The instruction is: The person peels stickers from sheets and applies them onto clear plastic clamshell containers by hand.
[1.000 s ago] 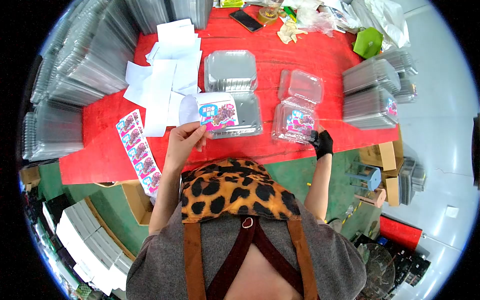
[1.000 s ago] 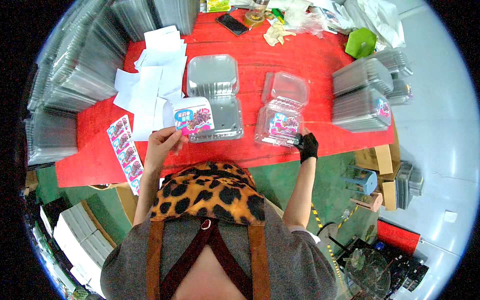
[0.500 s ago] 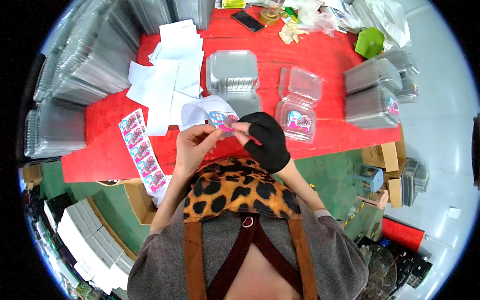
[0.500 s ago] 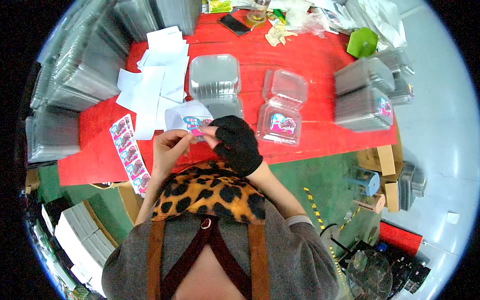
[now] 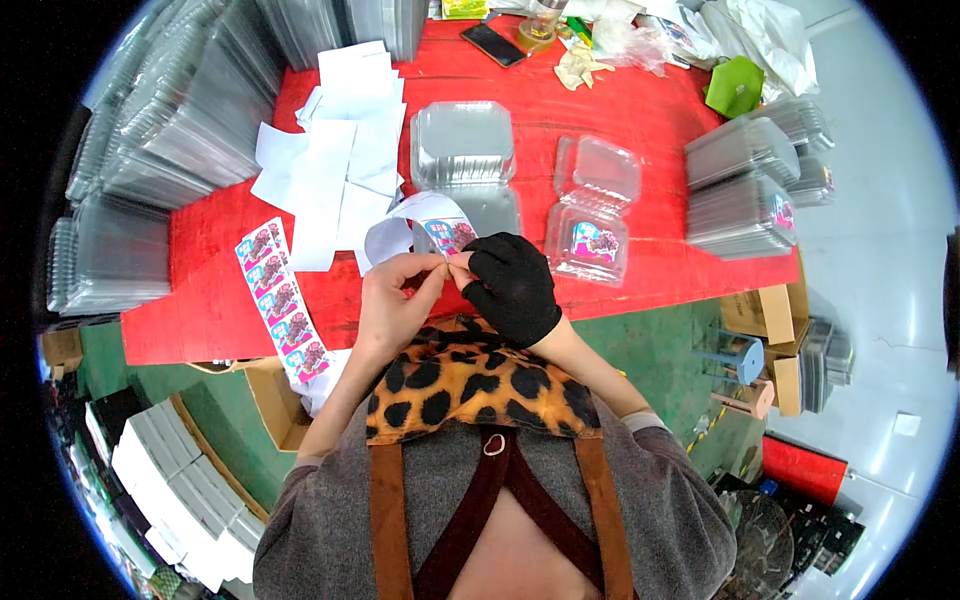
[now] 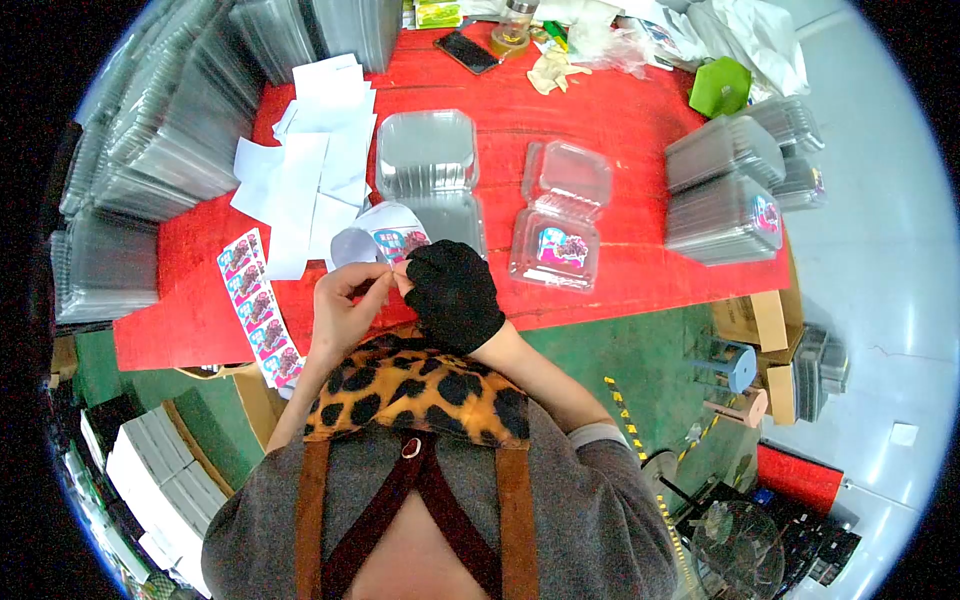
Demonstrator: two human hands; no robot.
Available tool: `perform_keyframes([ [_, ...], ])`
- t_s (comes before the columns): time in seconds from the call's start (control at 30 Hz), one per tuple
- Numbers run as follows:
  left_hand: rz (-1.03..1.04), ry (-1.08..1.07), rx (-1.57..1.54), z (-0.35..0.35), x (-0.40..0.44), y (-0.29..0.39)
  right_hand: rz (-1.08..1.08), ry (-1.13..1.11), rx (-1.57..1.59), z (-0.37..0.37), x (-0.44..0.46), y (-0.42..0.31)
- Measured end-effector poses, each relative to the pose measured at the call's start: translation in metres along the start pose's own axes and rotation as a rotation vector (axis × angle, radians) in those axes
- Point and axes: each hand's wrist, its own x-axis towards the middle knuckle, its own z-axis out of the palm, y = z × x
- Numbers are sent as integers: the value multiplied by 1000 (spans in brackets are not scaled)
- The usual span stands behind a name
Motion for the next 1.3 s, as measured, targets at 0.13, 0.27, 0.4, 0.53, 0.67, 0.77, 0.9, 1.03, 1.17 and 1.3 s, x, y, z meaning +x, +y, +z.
perform_keyframes([
  [0.13,98,20,60,-1,1,7,121,35,141,3,0,-3],
  [0.27,185,51,119,2,1,7,83,16,74,1,-2,-3],
  [0.4,191,-13,157,1,2,10,80,-9,13,-2,-2,-2],
  [0.53,226,5,162,1,0,14,297,13,316,-4,-2,1],
  [0.67,93,14,94,-5,-4,5,653,26,714,-10,-7,36],
  [0.77,-70,-71,-78,-9,-4,-8,651,49,703,-15,-5,39],
  [0.9,-150,-259,-235,-4,-1,-4,554,-40,716,-9,-4,27],
  [1.03,-169,-336,-204,-1,0,-7,569,-102,865,-4,-5,24],
  [1.17,-63,-275,-122,-7,1,-15,354,-147,558,-6,-3,12],
  [1.3,-23,-271,90,-14,1,-13,499,-95,433,3,-22,44],
])
